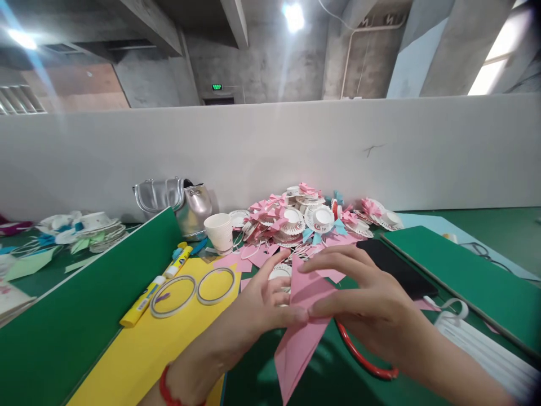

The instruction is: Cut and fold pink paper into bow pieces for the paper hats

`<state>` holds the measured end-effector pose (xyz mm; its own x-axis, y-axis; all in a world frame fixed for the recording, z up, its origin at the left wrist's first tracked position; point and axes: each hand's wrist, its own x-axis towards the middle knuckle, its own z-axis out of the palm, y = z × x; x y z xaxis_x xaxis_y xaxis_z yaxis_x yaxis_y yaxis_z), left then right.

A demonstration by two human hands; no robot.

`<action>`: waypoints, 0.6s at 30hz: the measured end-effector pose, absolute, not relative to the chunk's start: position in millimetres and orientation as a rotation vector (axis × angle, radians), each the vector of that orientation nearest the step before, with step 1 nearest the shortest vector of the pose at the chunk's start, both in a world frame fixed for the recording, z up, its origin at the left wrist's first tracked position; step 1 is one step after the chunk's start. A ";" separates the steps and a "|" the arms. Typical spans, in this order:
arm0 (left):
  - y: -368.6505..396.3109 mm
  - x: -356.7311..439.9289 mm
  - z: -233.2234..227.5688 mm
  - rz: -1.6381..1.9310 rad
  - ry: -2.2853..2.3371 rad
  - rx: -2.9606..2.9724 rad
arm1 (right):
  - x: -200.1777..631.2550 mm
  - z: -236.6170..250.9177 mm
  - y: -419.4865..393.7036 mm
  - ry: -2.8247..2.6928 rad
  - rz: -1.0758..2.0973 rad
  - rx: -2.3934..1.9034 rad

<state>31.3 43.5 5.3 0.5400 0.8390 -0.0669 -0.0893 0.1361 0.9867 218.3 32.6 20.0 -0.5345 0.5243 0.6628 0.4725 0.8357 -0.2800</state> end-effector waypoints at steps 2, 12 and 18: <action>45.5 36.1 1.4 0.848 0.653 1.065 | 216.1 15.3 33.6 -2.085 0.143 -0.880; 47.0 50.6 -5.3 1.394 0.860 0.764 | 185.1 -11.7 38.6 -1.371 1.032 -1.230; 50.2 20.0 -6.1 1.249 1.037 1.031 | 203.4 -9.0 39.3 -1.302 0.989 -1.308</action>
